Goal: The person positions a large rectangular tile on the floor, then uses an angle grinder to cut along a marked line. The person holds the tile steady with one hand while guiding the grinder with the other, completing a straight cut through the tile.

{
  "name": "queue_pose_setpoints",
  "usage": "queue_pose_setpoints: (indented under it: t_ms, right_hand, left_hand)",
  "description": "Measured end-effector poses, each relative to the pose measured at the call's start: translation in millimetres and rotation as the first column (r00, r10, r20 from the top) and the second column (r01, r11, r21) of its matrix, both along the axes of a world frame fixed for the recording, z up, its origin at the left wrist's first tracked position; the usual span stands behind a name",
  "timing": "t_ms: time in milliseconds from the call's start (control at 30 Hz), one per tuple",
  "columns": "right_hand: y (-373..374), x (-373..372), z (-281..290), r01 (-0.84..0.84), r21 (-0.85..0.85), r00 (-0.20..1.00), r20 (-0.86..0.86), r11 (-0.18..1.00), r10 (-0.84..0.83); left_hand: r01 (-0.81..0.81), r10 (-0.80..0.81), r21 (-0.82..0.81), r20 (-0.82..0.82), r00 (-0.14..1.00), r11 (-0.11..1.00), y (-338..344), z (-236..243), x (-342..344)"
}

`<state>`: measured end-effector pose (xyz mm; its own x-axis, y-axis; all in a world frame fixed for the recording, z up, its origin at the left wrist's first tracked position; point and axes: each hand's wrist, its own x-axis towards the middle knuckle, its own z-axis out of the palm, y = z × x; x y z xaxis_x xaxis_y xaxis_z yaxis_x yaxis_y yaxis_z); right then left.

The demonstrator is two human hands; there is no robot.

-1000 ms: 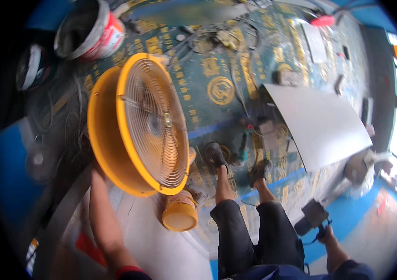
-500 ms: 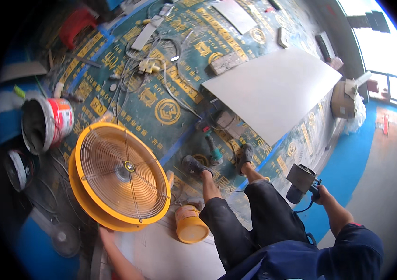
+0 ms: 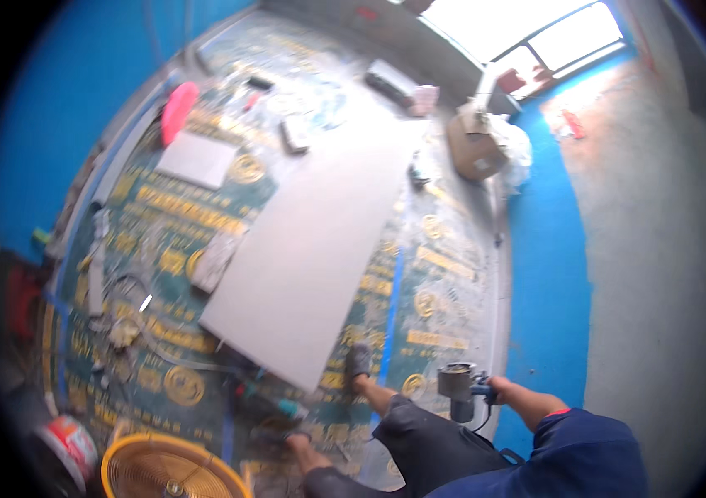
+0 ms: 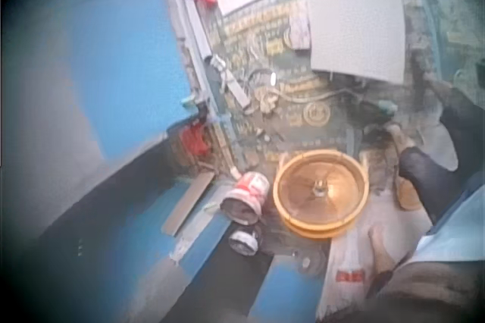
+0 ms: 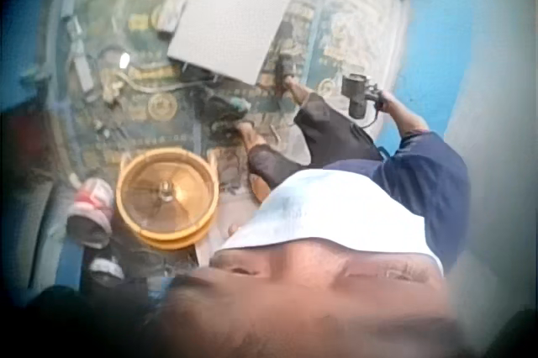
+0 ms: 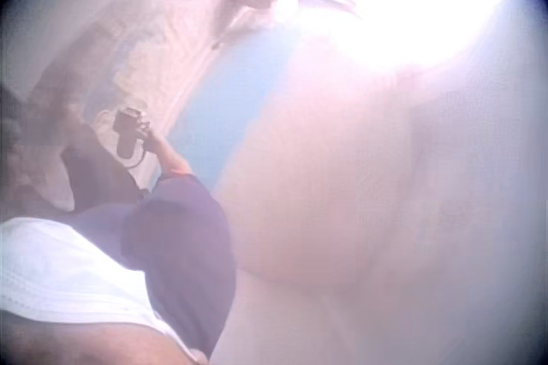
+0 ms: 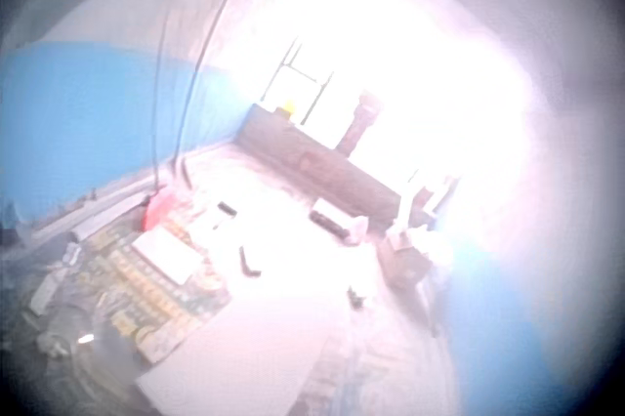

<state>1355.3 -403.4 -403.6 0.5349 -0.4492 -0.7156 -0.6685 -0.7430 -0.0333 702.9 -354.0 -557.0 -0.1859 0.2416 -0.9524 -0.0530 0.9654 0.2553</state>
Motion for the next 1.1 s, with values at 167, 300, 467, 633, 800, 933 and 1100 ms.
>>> queue_pose_setpoints:
  t_ms: [167,300,467,633,800,933,1100]
  right_hand:
    - [-47.8,82.6,-33.4,0.179,0.083,0.984,-0.038,0.980,-0.177]
    - [-72.8,140.3,-56.2,0.235,0.159,0.972,-0.010,0.959,-0.236]
    - [-92.9,187.0,-53.0,0.267,0.382,0.933,0.126,0.885,-0.336]
    - [-71.0,174.6,-49.9,0.422,0.500,0.888,-0.059,0.756,-0.456]
    - [-6.1,148.2,-23.1,0.542,0.590,0.813,-0.187,0.598,-0.552]
    - [53.4,181.0,12.4,0.641,0.675,0.681,-0.281,0.365,-0.677]
    - [127.9,222.6,14.5,0.538,0.609,0.826,-0.244,0.583,-0.508]
  left_hand:
    - [0.221,-0.221,0.072,0.001,0.975,0.973,46.3,19.7,118.0]
    - [0.323,-0.318,0.153,-0.060,0.946,0.934,61.2,69.0,129.5]
    - [0.581,-0.568,0.316,-0.143,0.811,0.750,158.0,140.9,241.0]
    - [0.690,-0.672,0.405,-0.213,0.710,0.601,245.4,166.4,340.9]
    - [0.816,-0.762,0.402,-0.337,0.554,0.415,290.8,184.8,410.7]
    - [0.838,-0.771,0.409,-0.375,0.515,0.361,323.0,182.5,449.6]
    - [0.823,-0.744,0.493,-0.429,0.512,0.282,372.8,160.6,496.6]
